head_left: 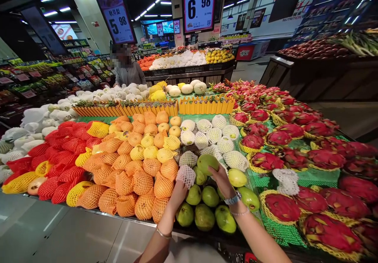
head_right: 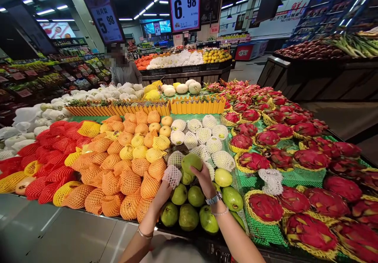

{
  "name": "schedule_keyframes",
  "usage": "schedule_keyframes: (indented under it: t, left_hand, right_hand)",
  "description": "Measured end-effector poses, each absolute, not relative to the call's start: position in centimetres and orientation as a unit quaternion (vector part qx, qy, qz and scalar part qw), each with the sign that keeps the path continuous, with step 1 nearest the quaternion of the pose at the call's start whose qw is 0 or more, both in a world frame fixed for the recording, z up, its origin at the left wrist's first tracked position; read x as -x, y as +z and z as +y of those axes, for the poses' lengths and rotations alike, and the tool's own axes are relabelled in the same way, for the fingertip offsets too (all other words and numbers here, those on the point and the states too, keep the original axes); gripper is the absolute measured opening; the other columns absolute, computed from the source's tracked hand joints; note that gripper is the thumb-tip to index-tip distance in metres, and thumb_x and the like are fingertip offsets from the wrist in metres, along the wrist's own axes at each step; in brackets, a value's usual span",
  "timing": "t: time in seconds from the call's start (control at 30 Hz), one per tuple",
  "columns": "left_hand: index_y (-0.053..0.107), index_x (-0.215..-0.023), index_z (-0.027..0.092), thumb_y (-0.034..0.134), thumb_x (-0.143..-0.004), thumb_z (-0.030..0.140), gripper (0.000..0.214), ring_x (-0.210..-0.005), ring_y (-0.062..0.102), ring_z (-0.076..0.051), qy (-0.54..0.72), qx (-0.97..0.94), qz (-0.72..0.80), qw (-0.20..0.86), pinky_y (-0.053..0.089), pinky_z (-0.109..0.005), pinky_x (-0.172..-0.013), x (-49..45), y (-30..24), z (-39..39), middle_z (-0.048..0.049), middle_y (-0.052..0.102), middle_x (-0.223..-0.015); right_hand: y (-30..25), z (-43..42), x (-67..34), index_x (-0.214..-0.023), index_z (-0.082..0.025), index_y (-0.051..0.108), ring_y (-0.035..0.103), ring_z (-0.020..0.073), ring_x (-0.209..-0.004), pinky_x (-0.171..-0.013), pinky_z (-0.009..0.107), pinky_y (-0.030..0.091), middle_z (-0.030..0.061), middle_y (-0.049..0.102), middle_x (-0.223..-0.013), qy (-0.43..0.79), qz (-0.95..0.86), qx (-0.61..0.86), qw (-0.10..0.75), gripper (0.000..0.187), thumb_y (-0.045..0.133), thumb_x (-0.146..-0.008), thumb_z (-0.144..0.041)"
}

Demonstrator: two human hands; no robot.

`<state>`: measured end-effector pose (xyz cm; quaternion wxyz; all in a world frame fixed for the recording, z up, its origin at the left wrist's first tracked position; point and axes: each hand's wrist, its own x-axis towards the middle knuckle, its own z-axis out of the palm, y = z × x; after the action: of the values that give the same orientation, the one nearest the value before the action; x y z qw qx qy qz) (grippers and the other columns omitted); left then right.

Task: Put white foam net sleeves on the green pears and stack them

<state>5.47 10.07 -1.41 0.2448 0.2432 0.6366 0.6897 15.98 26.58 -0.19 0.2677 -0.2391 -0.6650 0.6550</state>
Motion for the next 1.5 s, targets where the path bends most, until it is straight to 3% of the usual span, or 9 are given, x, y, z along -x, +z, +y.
schedule_keyframes:
  t: [0.37, 0.5, 0.67, 0.87, 1.1, 1.2, 1.3, 1.4, 1.5]
  left_hand:
    - [0.078, -0.101, 0.025, 0.071, -0.073, 0.014, 0.031, -0.139, 0.047, -0.035, 0.544, -0.450, 0.643, 0.298, 0.015, -0.052, -0.125, -7.2, 4.1, 8.0, -0.0065, 0.072, -0.124]
    - [0.076, -0.108, 0.022, 0.074, -0.070, 0.013, 0.039, -0.147, 0.035, -0.035, 0.582, -0.431, 0.606, 0.330, 0.011, -0.048, -0.126, -7.9, 4.7, 8.7, -0.0093, 0.063, -0.139]
    - [0.077, -0.103, 0.024, 0.076, -0.065, 0.012, 0.040, -0.146, 0.035, -0.037, 0.640, -0.386, 0.557, 0.362, 0.012, -0.049, -0.126, -8.6, 4.9, 9.4, -0.0117, 0.072, -0.124]
    - [0.075, -0.117, 0.025, 0.074, -0.073, 0.024, 0.043, -0.141, 0.043, -0.039, 0.560, -0.505, 0.587, 0.294, 0.020, -0.049, -0.125, -9.0, 5.5, 10.0, -0.0117, 0.070, -0.127]
    - [0.078, -0.109, 0.027, 0.081, -0.066, 0.026, 0.043, -0.146, 0.034, -0.039, 0.673, -0.345, 0.562, 0.335, 0.025, -0.046, -0.125, -10.2, 4.9, 10.7, -0.0150, 0.070, -0.121]
    - [0.078, -0.109, 0.027, 0.080, -0.068, 0.026, 0.041, -0.140, 0.041, -0.040, 0.640, -0.387, 0.593, 0.300, 0.024, -0.045, -0.125, -10.5, 4.9, 10.6, -0.0142, 0.069, -0.123]
    - [0.080, -0.096, 0.026, 0.072, -0.078, 0.030, 0.020, -0.115, 0.061, -0.038, 0.539, -0.467, 0.642, 0.280, 0.043, -0.045, -0.111, -10.1, 5.5, 9.8, -0.0148, 0.074, -0.105]
    - [0.078, -0.094, 0.025, 0.059, -0.091, 0.032, 0.022, -0.096, 0.068, -0.029, 0.485, -0.533, 0.636, 0.277, 0.053, -0.041, -0.092, -9.2, 5.6, 8.8, -0.0110, 0.074, -0.096]
    - [0.075, -0.099, 0.023, 0.052, -0.096, 0.035, 0.026, -0.092, 0.067, -0.023, 0.602, -0.466, 0.619, 0.194, 0.053, -0.035, -0.085, -8.6, 4.4, 8.7, -0.0078, 0.073, -0.094]
  right_hand:
    - [0.3, 24.1, -19.2, -0.153, -0.042, 0.016, 0.054, 0.0328, -0.134, -0.097, 0.062, 0.055, 0.0090, 0.052, -0.148, 0.732, -0.566, 0.233, 0.300, 0.060, 0.016, -0.096, -0.064]
    - [0.4, 23.7, -20.6, -0.150, -0.042, 0.025, 0.056, 0.0311, -0.132, -0.103, 0.051, 0.054, 0.0057, 0.057, -0.143, 0.718, -0.584, 0.242, 0.290, 0.062, 0.040, -0.093, -0.061]
    - [1.2, 24.0, -21.8, -0.132, -0.028, 0.049, 0.057, 0.0334, -0.128, -0.111, 0.050, 0.046, 0.0108, 0.062, -0.133, 0.649, -0.666, 0.248, 0.272, 0.060, 0.065, -0.081, -0.055]
    - [1.9, 24.5, -23.2, -0.133, -0.030, 0.054, 0.060, 0.0359, -0.125, -0.104, 0.051, 0.051, 0.0101, 0.064, -0.134, 0.656, -0.715, 0.142, 0.199, 0.053, 0.065, -0.084, -0.048]
    - [1.5, 20.3, -22.5, -0.155, -0.031, 0.015, 0.024, 0.0368, -0.151, -0.124, 0.055, 0.024, 0.0110, 0.024, -0.164, 0.585, -0.740, 0.225, 0.243, 0.117, 0.085, -0.062, -0.042]
    - [0.9, 19.6, -22.0, -0.148, -0.032, 0.028, 0.037, 0.0316, -0.145, -0.122, 0.052, 0.031, 0.0089, 0.040, -0.156, 0.605, -0.707, 0.250, 0.267, 0.086, 0.073, -0.075, -0.040]
    - [0.0, 20.2, -22.0, -0.140, -0.034, 0.039, 0.049, 0.0300, -0.137, -0.117, 0.050, 0.039, 0.0067, 0.050, -0.148, 0.675, -0.621, 0.255, 0.306, 0.062, 0.063, -0.084, -0.043]
    - [-0.6, 21.1, -22.5, -0.143, -0.039, 0.039, 0.050, 0.0295, -0.137, -0.116, 0.049, 0.042, 0.0037, 0.051, -0.148, 0.743, -0.527, 0.257, 0.323, 0.065, 0.064, -0.084, -0.049]
    - [-0.5, 21.4, -23.0, -0.143, -0.040, 0.043, 0.048, 0.0278, -0.138, -0.117, 0.047, 0.039, 0.0023, 0.054, -0.145, 0.779, -0.479, 0.260, 0.310, 0.069, 0.069, -0.080, -0.053]
